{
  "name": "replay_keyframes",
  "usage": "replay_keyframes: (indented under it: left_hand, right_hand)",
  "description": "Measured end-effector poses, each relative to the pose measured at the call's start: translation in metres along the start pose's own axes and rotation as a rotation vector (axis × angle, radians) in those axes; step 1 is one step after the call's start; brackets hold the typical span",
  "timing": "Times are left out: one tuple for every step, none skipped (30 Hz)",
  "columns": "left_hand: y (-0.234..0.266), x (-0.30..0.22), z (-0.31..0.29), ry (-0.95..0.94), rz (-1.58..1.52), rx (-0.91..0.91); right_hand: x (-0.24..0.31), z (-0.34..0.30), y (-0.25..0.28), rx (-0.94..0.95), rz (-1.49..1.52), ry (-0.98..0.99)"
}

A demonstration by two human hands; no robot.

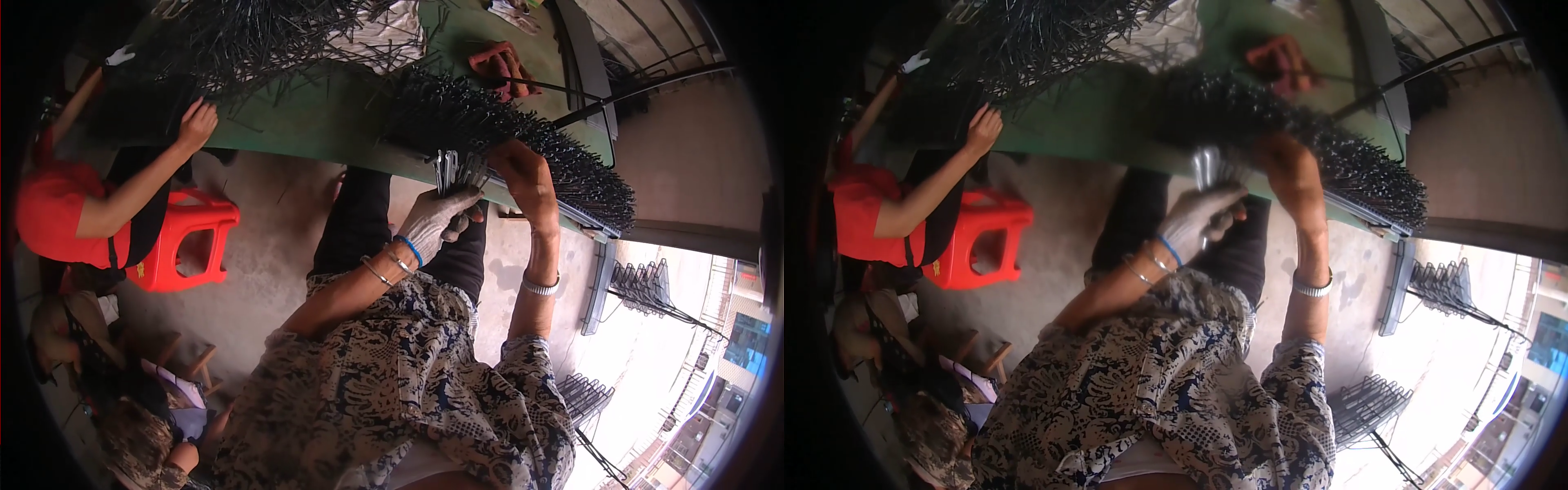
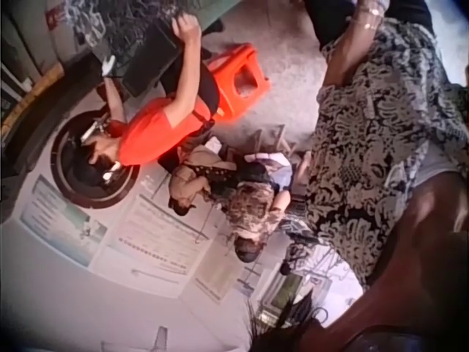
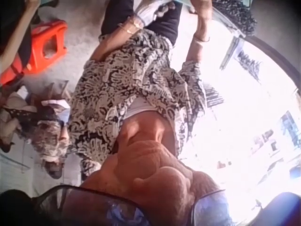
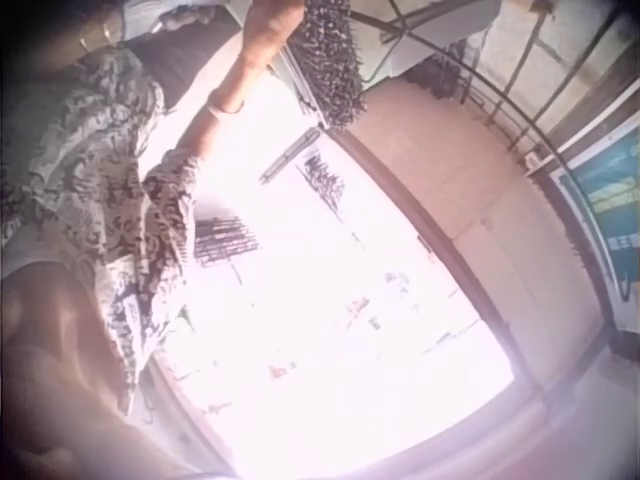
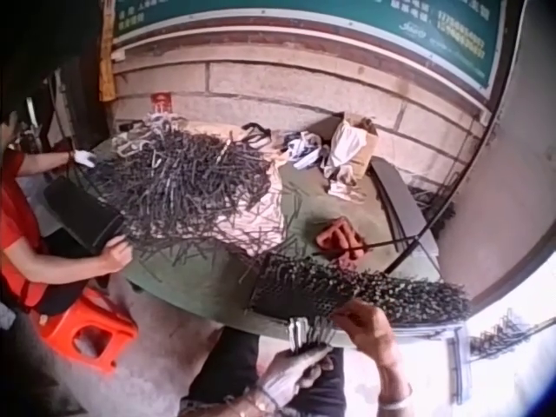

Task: Manual assembly of synthetic needles into a wire frame to create artificial tree branches.

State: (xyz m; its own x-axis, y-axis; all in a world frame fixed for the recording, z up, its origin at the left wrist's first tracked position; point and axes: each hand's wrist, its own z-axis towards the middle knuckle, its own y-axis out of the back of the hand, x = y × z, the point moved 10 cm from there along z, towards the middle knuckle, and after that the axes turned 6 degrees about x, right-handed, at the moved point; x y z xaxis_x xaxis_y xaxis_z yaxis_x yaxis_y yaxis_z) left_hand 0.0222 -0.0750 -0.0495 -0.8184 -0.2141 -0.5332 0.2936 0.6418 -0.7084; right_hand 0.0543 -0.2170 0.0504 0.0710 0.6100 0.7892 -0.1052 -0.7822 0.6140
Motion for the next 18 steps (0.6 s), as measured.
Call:
replay_keyframes:
  left_hand:
    - [0.0, 0.001, 0.001, 0.0, -0.001, 0.001]
    - [0.0, 0.001, 0.002, -0.015, -0.023, 0.013]
    - [0.0, 0.001, 0.003, -0.029, -0.046, 0.026]
    - [0.002, 0.002, 0.004, -0.029, -0.047, 0.025]
    - [0.005, 0.001, 0.005, -0.032, -0.043, 0.015]
    - [0.007, 0.0, 0.006, -0.035, -0.039, 0.005]
    - [0.007, 0.0, 0.008, -0.034, -0.039, 0.005]
    - [0.009, 0.001, 0.008, -0.02, -0.029, -0.003]
    - [0.01, 0.002, 0.009, -0.006, -0.019, -0.011]
    - [0.008, 0.001, 0.009, -0.004, -0.018, -0.01]
    - [0.009, 0.001, 0.009, 0.002, -0.016, -0.036]
    - [0.011, 0.001, 0.008, 0.009, -0.014, -0.061]
    - [0.011, 0.002, 0.008, 0.01, -0.014, -0.061]
    - [0.011, 0.003, 0.008, 0.017, -0.032, -0.053]
    - [0.01, 0.004, 0.008, 0.024, -0.051, -0.046]
    - [0.011, 0.004, 0.008, 0.025, -0.051, -0.047]
    - [0.011, 0.005, 0.007, 0.026, -0.061, -0.044]
    - [0.011, 0.005, 0.007, 0.028, -0.072, -0.04]
  right_hand:
    - [-0.002, -0.001, -0.004, 0.055, 0.114, -0.013]
    - [-0.001, -0.002, -0.001, 0.055, 0.113, -0.013]
    - [-0.001, -0.005, 0.004, 0.029, 0.249, 0.012]
    - [-0.001, -0.006, 0.008, 0.004, 0.387, 0.036]
    - [-0.002, -0.005, 0.01, 0.005, 0.387, 0.036]
    - [-0.004, -0.006, 0.025, -0.133, 0.218, 0.024]
    - [0.0, -0.008, 0.039, -0.271, 0.048, 0.011]
    - [0.003, -0.01, 0.046, -0.343, 0.067, -0.002]
    - [0.008, -0.009, 0.043, -0.343, 0.067, -0.004]
    - [0.016, -0.014, 0.051, -0.472, -0.001, -0.006]
    - [0.021, -0.022, 0.059, -0.6, -0.07, -0.008]
    - [0.017, -0.022, 0.061, -0.664, -0.143, 0.025]
    - [0.014, -0.02, 0.059, -0.665, -0.143, 0.024]
    - [0.018, -0.022, 0.059, -0.702, -0.193, 0.066]
    - [0.022, -0.023, 0.059, -0.739, -0.243, 0.109]
    - [0.019, -0.022, 0.058, -0.738, -0.242, 0.108]
    - [0.011, -0.02, 0.056, -0.716, -0.229, 0.072]
    - [0.004, -0.017, 0.053, -0.694, -0.216, 0.037]
